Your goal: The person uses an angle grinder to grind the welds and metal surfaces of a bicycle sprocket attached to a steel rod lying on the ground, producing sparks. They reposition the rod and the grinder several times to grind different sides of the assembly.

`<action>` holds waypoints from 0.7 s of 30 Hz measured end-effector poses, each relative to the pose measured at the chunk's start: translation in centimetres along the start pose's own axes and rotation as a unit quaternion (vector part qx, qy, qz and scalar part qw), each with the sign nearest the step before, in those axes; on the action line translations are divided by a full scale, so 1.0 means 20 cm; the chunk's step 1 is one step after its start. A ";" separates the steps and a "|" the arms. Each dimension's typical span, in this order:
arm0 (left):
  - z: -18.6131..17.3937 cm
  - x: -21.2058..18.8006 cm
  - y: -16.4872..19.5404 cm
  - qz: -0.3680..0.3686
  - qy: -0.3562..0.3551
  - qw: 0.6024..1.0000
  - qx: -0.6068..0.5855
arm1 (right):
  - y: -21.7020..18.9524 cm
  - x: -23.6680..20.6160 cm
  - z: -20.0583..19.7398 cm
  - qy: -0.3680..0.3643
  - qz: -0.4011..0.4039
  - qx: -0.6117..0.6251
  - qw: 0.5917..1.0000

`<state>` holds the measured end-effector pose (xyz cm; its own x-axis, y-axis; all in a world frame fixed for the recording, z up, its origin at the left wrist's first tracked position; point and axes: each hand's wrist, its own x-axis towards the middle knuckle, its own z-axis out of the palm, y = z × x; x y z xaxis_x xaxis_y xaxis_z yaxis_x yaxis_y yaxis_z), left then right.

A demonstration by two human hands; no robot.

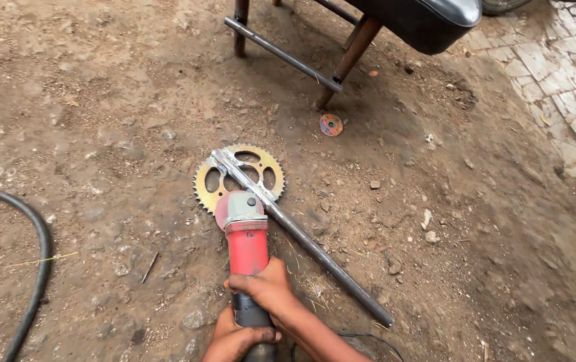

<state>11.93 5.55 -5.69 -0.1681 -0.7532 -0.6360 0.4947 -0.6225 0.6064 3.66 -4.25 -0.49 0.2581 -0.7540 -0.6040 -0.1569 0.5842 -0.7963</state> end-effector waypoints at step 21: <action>0.00 0.00 -0.06 -0.034 0.035 0.999 0.009 | 0.04 -0.02 -0.03 -0.007 0.039 0.038 0.998</action>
<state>11.31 6.36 -6.50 -0.1405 -0.6922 -0.7079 0.4690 -0.6762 0.5681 2.95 -3.67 -0.88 0.2615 -0.7015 -0.6630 -0.1036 0.6625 -0.7418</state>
